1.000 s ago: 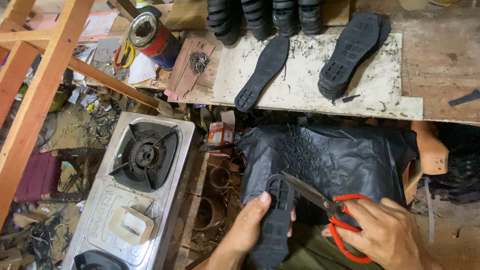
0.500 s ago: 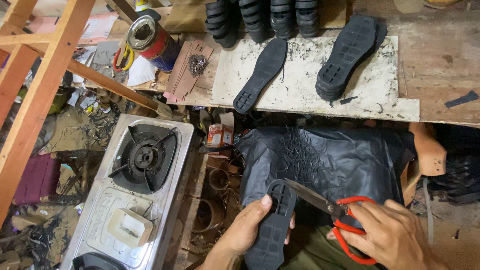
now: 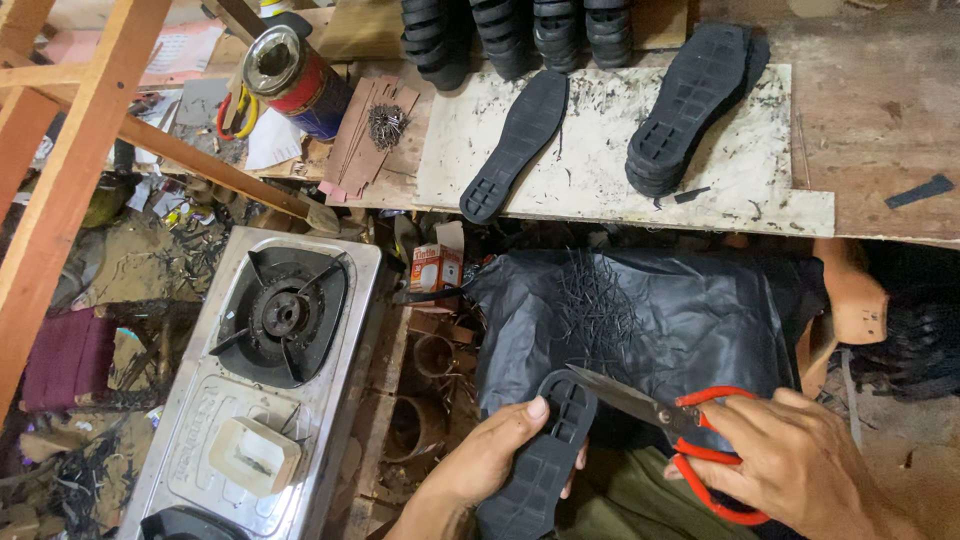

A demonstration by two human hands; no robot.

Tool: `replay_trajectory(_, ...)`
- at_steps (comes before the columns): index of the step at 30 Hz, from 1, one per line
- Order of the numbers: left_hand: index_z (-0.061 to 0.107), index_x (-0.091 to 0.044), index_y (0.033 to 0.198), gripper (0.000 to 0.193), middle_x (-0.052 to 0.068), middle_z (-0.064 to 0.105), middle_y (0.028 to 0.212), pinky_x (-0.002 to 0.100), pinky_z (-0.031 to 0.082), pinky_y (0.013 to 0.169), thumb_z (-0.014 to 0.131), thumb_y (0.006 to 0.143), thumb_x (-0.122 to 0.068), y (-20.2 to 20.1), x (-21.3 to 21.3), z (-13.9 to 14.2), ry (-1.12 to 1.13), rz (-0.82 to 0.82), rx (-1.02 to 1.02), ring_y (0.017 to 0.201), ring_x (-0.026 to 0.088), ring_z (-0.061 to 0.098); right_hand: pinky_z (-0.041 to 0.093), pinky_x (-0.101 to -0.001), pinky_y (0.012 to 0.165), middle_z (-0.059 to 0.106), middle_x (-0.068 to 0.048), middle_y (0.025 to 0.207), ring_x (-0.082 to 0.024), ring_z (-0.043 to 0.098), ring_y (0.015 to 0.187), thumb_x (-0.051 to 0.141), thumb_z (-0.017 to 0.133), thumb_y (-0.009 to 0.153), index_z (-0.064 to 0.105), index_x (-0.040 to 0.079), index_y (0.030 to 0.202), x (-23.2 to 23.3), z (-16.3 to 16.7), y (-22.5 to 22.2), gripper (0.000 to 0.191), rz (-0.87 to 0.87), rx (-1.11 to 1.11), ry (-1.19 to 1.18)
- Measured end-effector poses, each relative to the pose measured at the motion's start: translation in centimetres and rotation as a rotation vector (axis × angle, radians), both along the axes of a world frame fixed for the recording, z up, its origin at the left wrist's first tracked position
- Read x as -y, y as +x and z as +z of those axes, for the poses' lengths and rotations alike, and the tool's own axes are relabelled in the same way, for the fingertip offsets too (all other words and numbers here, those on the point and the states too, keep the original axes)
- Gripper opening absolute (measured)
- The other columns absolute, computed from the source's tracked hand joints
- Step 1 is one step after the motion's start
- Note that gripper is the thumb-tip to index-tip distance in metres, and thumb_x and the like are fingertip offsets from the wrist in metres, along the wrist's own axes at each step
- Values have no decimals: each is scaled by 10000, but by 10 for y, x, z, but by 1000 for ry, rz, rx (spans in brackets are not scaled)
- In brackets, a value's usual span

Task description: The person holds a black rubber shoe sole in one hand and trims excess material from its edge using red-handled shears, rotating the sole to work around the perimeter. Trimmed pieces fall onto the plastic sheet below, and the person occasionally places the sole on the workbench before picking it up again to continue trimming.

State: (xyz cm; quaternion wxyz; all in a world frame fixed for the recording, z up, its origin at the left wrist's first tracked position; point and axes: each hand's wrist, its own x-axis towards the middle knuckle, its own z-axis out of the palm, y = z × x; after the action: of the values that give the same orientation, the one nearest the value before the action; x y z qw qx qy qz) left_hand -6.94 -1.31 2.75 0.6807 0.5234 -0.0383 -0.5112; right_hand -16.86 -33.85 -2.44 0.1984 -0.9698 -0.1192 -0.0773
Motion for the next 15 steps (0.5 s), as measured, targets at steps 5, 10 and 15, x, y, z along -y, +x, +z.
replay_trajectory(5,659,44,1129,661,101,714,927,323,567,735,343,1104,-536,2,-1,-5,4,17,-26,765,184,690,536,-351,650,746,-28,856,-191,691,670,660,864,617,749,89,1003,6,-10,-3,699,-15,-136,-58)
replay_trajectory(10,528,-59,1430,675,146,706,1072,356,594,827,559,962,-545,20,2,15,34,165,85,923,215,694,536,-378,611,701,-60,821,-251,697,652,447,830,676,738,104,989,6,-30,-7,473,4,16,44)
replay_trajectory(15,486,-37,1480,789,140,521,1429,415,473,1085,725,873,-482,59,-7,55,228,310,917,1320,266,534,563,-431,547,721,-68,916,-302,697,584,387,831,678,779,181,896,-11,-54,-8,304,8,-77,-45)
